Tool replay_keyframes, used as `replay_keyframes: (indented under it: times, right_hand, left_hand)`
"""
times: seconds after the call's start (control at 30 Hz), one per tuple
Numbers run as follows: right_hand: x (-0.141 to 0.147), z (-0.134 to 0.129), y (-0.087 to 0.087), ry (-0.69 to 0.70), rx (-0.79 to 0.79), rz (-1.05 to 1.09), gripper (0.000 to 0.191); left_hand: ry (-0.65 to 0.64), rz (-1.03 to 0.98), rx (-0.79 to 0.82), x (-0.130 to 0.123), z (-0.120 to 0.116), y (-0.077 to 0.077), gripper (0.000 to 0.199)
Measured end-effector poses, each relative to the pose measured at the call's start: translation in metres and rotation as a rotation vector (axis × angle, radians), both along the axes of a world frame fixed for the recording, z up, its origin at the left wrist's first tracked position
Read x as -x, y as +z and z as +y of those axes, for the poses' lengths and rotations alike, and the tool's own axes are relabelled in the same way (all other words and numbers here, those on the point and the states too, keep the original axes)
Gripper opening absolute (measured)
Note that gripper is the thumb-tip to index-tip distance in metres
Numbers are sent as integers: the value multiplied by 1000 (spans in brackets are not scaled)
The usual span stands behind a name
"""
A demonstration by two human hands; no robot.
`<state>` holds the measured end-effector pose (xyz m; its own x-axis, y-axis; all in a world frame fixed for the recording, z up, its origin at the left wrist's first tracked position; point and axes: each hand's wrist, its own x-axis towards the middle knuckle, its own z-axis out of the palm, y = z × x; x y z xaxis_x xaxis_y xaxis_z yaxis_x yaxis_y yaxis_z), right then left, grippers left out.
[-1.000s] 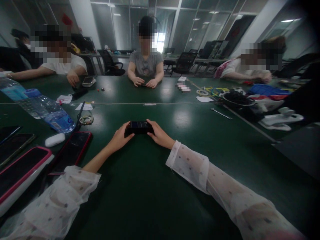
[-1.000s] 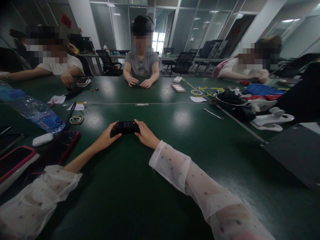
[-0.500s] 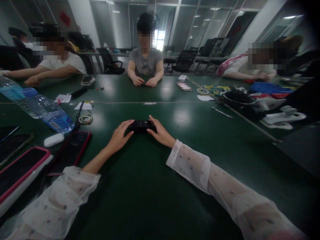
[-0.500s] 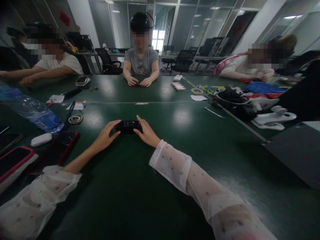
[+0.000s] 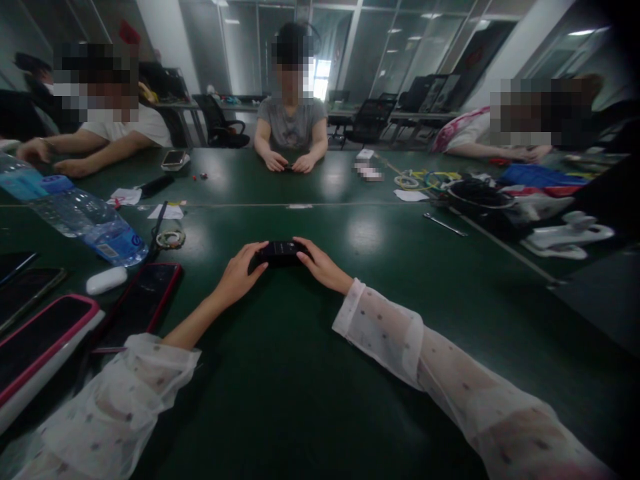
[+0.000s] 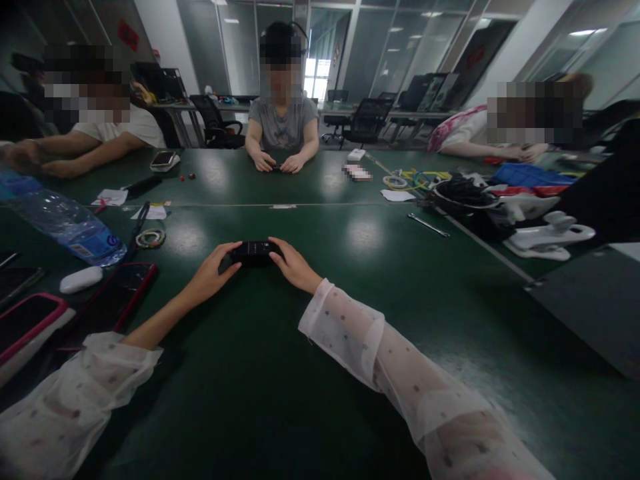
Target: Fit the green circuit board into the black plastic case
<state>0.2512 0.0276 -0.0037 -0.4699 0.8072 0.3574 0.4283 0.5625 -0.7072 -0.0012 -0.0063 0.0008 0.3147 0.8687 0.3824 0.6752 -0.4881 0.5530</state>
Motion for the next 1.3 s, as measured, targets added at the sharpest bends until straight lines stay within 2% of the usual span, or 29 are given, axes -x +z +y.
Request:
replay_keyframes:
  times: [0.2,0.47,0.6,0.7,0.83,1.03,1.3]
  right_hand:
    - [-6,3,0,57,80,70,45]
    - [-8,1,3,56,67,55,43]
    - [-7,-2,4,59,36,37,52]
    - [-7,-2,3,76,20,23,62]
    - [-7,-2,0,55,10,15,60]
    - [-7,-3,-2,-17,20,-9,58]
    - [-7,1,-3,-80,43,113,52]
  left_hand:
    - [-13,-59,37,-1,-1,2,43]
    - [-20,-175,101,2,2,-2,37]
    - [-47,-175,98,1,3,-3,44]
    - [-65,-177,105,2,3,-3,57]
    - [-45,-163,124,5,4,-6,70]
    - [-16,-102,130,6,4,-9,70]
    - [10,10,100,5,3,-9,68]
